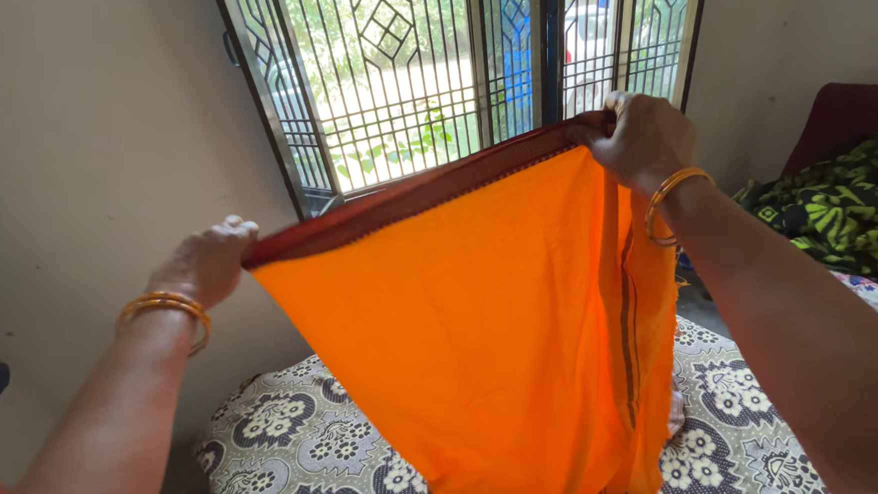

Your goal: The person sits on the edge of a bed and folds cloth items one at a time. They fold an orange bordered cloth in half, smooth it flat, fold it into a rectangle, and set it on a nearby stack, then fold a pink checkered cloth and begin folding a white cloth.

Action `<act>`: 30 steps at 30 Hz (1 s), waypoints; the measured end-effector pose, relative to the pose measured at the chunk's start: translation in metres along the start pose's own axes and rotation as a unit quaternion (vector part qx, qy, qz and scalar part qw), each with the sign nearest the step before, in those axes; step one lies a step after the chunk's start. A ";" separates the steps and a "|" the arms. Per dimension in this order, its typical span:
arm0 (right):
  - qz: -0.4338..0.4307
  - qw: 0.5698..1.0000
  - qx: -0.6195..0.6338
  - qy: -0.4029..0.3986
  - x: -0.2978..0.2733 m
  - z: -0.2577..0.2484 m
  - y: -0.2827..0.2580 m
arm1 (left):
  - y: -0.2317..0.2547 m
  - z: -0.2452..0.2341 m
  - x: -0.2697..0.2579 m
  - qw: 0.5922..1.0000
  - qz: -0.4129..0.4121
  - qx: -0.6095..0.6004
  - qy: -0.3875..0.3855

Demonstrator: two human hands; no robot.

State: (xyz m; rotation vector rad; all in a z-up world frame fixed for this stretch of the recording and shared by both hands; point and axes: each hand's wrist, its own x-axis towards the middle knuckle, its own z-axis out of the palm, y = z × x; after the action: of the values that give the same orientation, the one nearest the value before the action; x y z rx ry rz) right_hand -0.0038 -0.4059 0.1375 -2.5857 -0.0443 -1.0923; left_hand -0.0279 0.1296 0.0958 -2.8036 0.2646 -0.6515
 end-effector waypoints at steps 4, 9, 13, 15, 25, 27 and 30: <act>0.025 1.000 0.012 -0.015 -0.004 0.005 -0.001 | 0.007 -0.023 -0.023 1.000 -0.011 0.006 0.007; 0.037 0.999 0.011 -0.033 -0.005 0.007 -0.006 | 0.016 -0.021 -0.041 0.998 -0.053 -0.042 -0.016; 0.044 0.998 0.007 -0.034 -0.001 0.016 0.001 | 0.003 -0.024 -0.045 0.993 -0.077 -0.084 -0.028; 0.056 0.997 0.005 -0.057 0.001 0.021 0.008 | -0.005 -0.025 -0.045 0.986 -0.116 -0.109 -0.040; 0.116 0.835 0.210 -0.495 0.005 0.009 0.027 | -0.066 0.002 -0.052 0.857 -0.204 -0.461 0.102; 0.114 0.819 0.264 -0.497 0.008 0.002 0.019 | -0.076 0.010 -0.050 0.835 -0.184 -0.500 0.139; 0.104 0.831 0.313 -0.448 0.008 -0.004 -0.002 | -0.075 0.018 -0.039 0.856 -0.249 -0.452 0.022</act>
State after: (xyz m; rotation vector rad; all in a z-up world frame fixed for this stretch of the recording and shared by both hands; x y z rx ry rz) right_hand -0.0010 -0.4057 0.1461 -2.1604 -0.2793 0.2727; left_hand -0.0455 0.2139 0.0855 -3.8296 -0.2481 -0.8647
